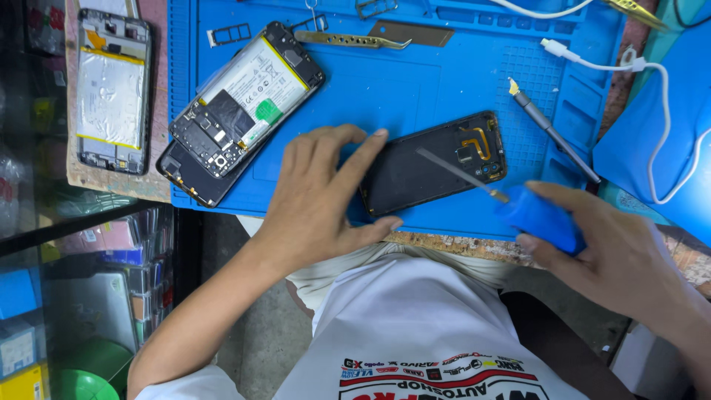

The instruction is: The person applies adhesive to a phone back cover, cleans the camera lens with a toothbrush, applies double-sided tape to a battery, installs it into a phone chassis, and snaps the back cover onto the phone.

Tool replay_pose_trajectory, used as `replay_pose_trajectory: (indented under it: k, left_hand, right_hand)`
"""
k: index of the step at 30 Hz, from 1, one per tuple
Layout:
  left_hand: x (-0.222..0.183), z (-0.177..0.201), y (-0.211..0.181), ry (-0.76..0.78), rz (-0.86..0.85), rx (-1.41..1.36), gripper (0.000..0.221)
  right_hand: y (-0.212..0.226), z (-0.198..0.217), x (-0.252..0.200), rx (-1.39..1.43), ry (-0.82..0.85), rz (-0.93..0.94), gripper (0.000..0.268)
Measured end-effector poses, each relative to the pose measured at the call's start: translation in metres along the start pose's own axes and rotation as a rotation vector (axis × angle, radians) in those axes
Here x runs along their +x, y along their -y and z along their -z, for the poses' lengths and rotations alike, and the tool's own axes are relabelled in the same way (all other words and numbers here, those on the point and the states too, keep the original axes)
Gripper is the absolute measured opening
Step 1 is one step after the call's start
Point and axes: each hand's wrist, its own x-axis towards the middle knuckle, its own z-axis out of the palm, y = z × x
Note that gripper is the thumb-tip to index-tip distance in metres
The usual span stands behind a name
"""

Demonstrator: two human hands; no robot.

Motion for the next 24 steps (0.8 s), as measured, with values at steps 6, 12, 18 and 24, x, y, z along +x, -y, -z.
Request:
replay_pose_trajectory:
  k: [6, 12, 18, 24]
  left_hand:
    - [0.026, -0.016, -0.011, -0.007, -0.056, 0.057, 0.085]
    - [0.032, -0.018, -0.015, 0.025, -0.008, 0.074, 0.080]
    - [0.036, -0.014, -0.023, 0.047, 0.018, 0.091, 0.080]
    - [0.036, -0.019, -0.024, 0.026, 0.015, 0.107, 0.081]
  right_hand:
    - [-0.026, 0.005, 0.002, 0.168, -0.282, 0.097, 0.071]
    - [-0.027, 0.025, 0.017, 0.121, -0.366, 0.166, 0.066]
    - [-0.012, 0.067, 0.068, -0.050, -0.691, 0.625, 0.058]
    - [-0.013, 0.116, 0.154, -0.393, -1.034, 0.837, 0.049]
